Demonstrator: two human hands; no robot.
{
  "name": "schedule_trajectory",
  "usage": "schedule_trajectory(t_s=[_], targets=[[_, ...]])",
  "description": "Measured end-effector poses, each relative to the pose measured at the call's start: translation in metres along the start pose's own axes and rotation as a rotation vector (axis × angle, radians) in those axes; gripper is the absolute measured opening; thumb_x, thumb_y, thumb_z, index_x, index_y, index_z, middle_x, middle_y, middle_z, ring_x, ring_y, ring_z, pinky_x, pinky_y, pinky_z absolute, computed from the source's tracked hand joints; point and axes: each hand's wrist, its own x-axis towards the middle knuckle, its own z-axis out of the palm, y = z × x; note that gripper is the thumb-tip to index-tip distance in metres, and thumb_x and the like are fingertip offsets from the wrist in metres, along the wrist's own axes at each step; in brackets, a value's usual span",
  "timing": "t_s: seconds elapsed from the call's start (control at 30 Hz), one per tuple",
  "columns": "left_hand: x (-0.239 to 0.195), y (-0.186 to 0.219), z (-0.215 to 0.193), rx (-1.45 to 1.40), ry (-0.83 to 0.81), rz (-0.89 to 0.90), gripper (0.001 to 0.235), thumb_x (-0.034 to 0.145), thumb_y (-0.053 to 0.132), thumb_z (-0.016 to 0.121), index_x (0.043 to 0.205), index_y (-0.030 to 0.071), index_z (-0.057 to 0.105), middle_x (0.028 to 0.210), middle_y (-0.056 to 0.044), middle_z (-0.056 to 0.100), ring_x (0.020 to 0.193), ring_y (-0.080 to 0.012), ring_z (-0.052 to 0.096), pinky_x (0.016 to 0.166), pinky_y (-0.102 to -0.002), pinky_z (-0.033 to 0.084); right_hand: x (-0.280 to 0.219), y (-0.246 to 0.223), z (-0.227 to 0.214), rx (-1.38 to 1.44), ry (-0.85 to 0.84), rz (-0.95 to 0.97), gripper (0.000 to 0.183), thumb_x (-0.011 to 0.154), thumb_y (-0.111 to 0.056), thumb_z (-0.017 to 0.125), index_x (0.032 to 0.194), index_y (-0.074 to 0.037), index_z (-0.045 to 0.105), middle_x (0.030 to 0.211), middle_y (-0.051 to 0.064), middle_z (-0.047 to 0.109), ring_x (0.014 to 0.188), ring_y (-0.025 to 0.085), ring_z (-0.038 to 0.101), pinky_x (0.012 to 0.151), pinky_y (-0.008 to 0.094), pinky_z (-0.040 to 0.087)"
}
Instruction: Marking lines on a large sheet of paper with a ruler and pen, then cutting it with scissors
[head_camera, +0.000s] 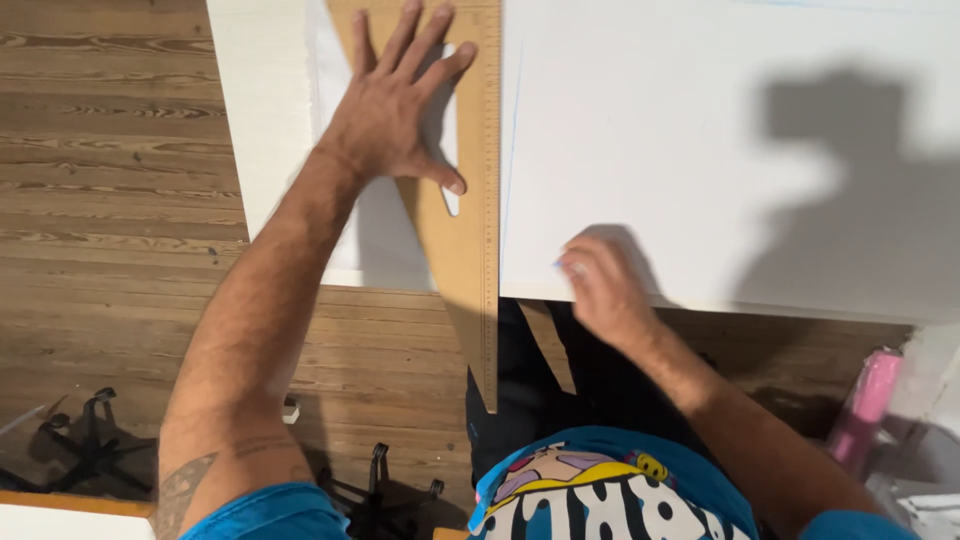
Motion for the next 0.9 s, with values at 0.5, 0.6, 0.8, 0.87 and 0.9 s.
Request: schedule_trajectory(t_s=[0.5,0.6,0.8,0.87,0.9], targets=[[-0.008,0.027,0.049,0.139,0.269,-0.086,0.132,0.071,0.113,0.018,0.171,0.027,0.025,0.174,-0.012,0.008,0.162,-0.0362,0.003,0.118,-0.074,-0.014,-0.024,0.028,-0.035,-0.008,0.101,0.008,0.015,0.107,-0.012,0.044,0.108,0.0,0.054,0.119,0.019,0.068,0.127,0.036,0.062,0.112,0.044,0.051],[0.026,0.052,0.041,0.075,0.222,-0.018,0.128,0.073,0.108,0.018,0.17,0.024,0.026,0.172,-0.014,0.01,0.159,-0.0383,0.002,0.116,-0.077,-0.011,-0.021,0.024,-0.051,0.368,0.234,0.116,0.013,0.112,-0.014,0.037,0.116,-0.002,0.04,0.117,0.022,0.061,0.131,0.042,0.057,0.113,0.054,0.05],[0.059,0.065,0.039,0.092,0.295,0.121,0.127,0.075,0.11,0.021,0.169,0.025,0.029,0.173,-0.016,0.021,0.159,-0.0441,0.013,0.116,-0.079,-0.006,-0.031,0.028,-0.079,-0.066,0.184,0.055,0.023,0.11,-0.019,0.042,0.102,0.001,0.052,0.116,0.019,0.072,0.129,0.038,0.062,0.107,0.046,0.056],[0.06,0.064,0.04,0.096,0.316,0.148,0.125,0.077,0.109,0.025,0.169,0.023,0.031,0.173,-0.016,0.022,0.159,-0.0454,0.014,0.116,-0.08,-0.005,-0.029,0.023,-0.082,-0.052,0.211,0.065,0.026,0.111,-0.021,0.041,0.102,0.0,0.052,0.116,0.018,0.072,0.128,0.034,0.063,0.101,0.043,0.058],[0.06,0.064,0.041,0.1,0.313,0.15,0.125,0.077,0.109,0.025,0.169,0.023,0.031,0.173,-0.016,0.022,0.159,-0.0454,0.014,0.116,-0.08,-0.005,-0.031,0.024,-0.081,-0.05,0.216,0.065,0.026,0.111,-0.021,0.041,0.102,0.0,0.052,0.116,0.018,0.072,0.128,0.034,0.063,0.101,0.043,0.058]])
